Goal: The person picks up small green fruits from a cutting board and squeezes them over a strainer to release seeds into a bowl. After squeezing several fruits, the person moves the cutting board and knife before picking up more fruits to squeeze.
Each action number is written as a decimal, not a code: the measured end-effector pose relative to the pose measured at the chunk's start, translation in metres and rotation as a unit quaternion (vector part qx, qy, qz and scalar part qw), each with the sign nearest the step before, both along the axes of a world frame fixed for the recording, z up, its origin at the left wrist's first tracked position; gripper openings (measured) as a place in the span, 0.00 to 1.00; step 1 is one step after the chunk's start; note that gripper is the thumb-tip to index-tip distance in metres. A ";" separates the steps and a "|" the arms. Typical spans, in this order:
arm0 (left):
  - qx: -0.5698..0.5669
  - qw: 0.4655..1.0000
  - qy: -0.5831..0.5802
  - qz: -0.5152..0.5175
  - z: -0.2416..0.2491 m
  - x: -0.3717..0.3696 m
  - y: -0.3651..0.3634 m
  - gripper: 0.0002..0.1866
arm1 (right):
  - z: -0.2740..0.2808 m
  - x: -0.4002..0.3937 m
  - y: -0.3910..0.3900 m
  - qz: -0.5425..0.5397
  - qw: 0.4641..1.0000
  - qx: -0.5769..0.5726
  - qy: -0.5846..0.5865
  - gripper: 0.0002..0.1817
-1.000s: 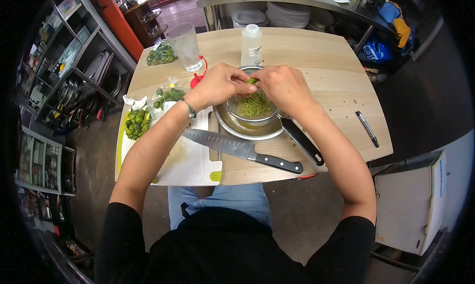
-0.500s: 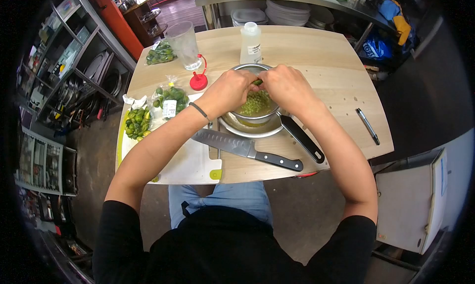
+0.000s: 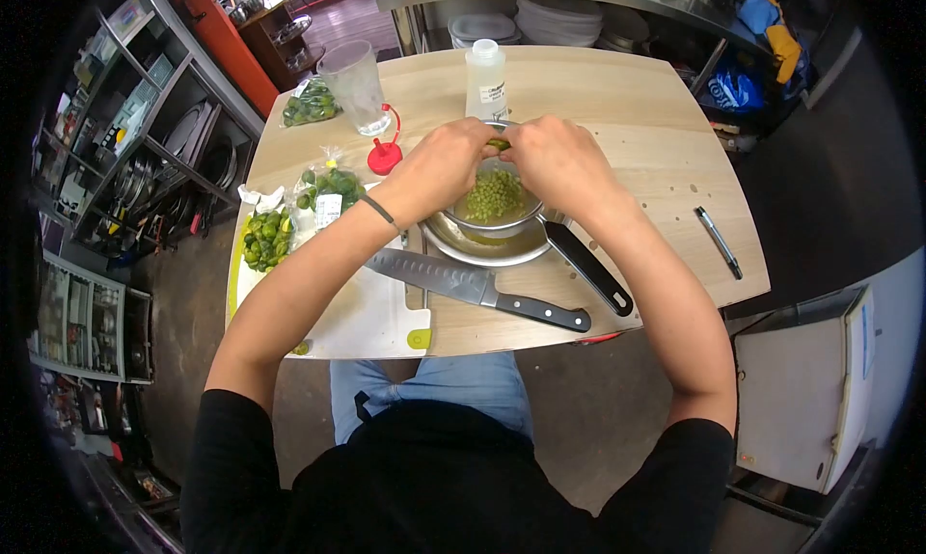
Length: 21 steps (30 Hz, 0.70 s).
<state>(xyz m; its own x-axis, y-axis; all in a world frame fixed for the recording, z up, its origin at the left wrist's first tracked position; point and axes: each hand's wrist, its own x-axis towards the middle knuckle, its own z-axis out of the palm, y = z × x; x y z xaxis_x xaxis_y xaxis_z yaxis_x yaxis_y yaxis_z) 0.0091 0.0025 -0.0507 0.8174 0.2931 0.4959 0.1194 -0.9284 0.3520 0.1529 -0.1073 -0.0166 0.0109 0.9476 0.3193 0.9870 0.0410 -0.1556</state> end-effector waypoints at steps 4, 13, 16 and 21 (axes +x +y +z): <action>0.051 0.998 0.005 -0.022 0.001 -0.002 0.006 0.08 | -0.003 0.002 0.002 0.011 1.000 -0.016 -0.013 0.05; 0.077 0.990 0.110 -0.047 0.008 -0.004 0.012 0.08 | -0.012 0.000 -0.002 0.044 0.998 0.001 -0.037 0.05; 0.048 0.994 0.067 -0.071 0.008 -0.004 0.014 0.10 | -0.012 0.001 -0.002 0.043 0.998 0.004 -0.044 0.03; 0.049 0.997 0.026 -0.057 0.008 -0.004 0.014 0.12 | -0.010 -0.001 -0.001 0.025 0.999 -0.001 -0.020 0.04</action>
